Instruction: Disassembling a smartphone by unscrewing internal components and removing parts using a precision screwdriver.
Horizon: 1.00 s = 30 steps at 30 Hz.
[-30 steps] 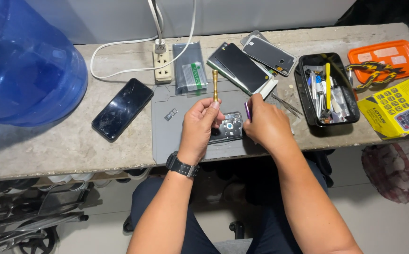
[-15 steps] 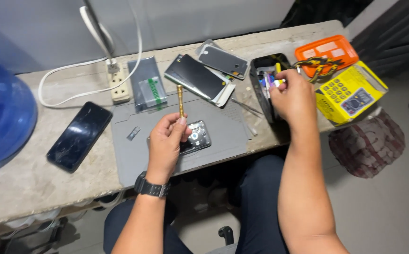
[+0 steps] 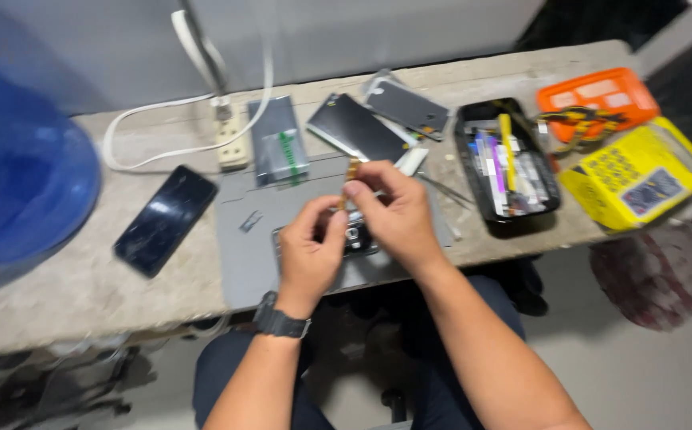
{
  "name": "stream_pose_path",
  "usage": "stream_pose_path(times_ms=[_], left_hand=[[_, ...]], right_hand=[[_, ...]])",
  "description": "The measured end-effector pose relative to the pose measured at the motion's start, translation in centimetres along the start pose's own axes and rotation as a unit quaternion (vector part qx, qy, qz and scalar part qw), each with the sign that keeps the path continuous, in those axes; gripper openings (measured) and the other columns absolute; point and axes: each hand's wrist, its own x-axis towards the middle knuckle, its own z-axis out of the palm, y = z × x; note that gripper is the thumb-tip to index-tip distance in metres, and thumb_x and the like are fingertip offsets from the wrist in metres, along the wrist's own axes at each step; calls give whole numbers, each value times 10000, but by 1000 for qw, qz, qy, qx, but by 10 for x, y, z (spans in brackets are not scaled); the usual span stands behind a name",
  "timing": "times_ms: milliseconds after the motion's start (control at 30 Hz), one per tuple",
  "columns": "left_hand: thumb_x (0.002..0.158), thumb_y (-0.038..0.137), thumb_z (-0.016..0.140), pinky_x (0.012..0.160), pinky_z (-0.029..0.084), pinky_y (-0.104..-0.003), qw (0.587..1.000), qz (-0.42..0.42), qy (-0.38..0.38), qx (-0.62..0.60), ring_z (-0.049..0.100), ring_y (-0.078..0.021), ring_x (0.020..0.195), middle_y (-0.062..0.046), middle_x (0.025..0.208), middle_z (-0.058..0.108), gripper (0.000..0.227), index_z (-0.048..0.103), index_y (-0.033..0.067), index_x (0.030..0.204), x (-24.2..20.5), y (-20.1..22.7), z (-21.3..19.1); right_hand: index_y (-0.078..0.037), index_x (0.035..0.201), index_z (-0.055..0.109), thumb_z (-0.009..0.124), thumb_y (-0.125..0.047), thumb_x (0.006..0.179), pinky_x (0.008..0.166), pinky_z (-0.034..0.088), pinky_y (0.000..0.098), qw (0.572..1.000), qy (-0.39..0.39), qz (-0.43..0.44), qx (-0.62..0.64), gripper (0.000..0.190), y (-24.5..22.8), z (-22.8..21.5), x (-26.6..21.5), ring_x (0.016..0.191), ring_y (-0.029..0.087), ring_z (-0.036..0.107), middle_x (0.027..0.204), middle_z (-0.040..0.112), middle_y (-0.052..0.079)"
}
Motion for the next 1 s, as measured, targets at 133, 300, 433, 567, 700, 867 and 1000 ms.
stream_pose_path(times_ms=[133,300,433,567,700,867,1000], left_hand=[[994,175,796,681,588,-346,995,79,21,61,720,-253,695,-53,725,749,168,820,184,1160,4,9,-7],[963,174,827,639,582,-326,993,94,52,44,705,-207,688,-18,798,708,104,793,160,1060,4,7,-6],[995,171,806,615,579,-339,994,99,38,36,720,-230,679,-13,774,695,62,802,154,1054,4,4,-6],[1093,194,691,609,635,-332,996,24,-36,-76,756,-219,677,-44,729,729,150,822,142,1040,4,-1,-5],[1123,179,646,557,669,-326,990,-30,-45,-128,765,-171,663,-125,731,752,198,823,93,1110,4,-4,-3],[1142,217,620,598,624,-395,997,32,-54,-40,740,-227,651,-74,714,731,209,815,144,1135,5,-6,-5],[1154,201,592,627,612,-388,998,-3,-54,-45,677,-183,639,-73,706,713,235,811,125,1116,5,-8,-8]], right_hand=[[-95,1126,773,796,-117,1042,765,638,309,998,-31,22,58,90,9,-1,4,853,84,700,900,798,40],[12,1137,723,743,-59,1093,664,686,366,990,-70,50,116,86,6,5,0,680,190,740,862,768,175],[17,1094,729,711,-62,1122,687,668,330,992,-97,9,77,86,9,-3,3,708,165,740,827,740,146],[14,1136,760,684,-78,1133,691,627,295,989,-143,-23,32,120,-2,-18,7,722,140,686,860,732,121],[30,1356,700,667,-102,1117,825,662,349,986,-150,-7,67,274,-9,-16,4,924,172,731,1062,766,146],[40,1256,701,785,-21,1055,773,668,330,992,-73,-17,98,226,13,-1,2,831,192,774,929,760,174],[-4,1507,556,701,6,1075,906,671,330,982,-75,9,171,456,-13,7,-3,1035,162,766,1149,788,178]])
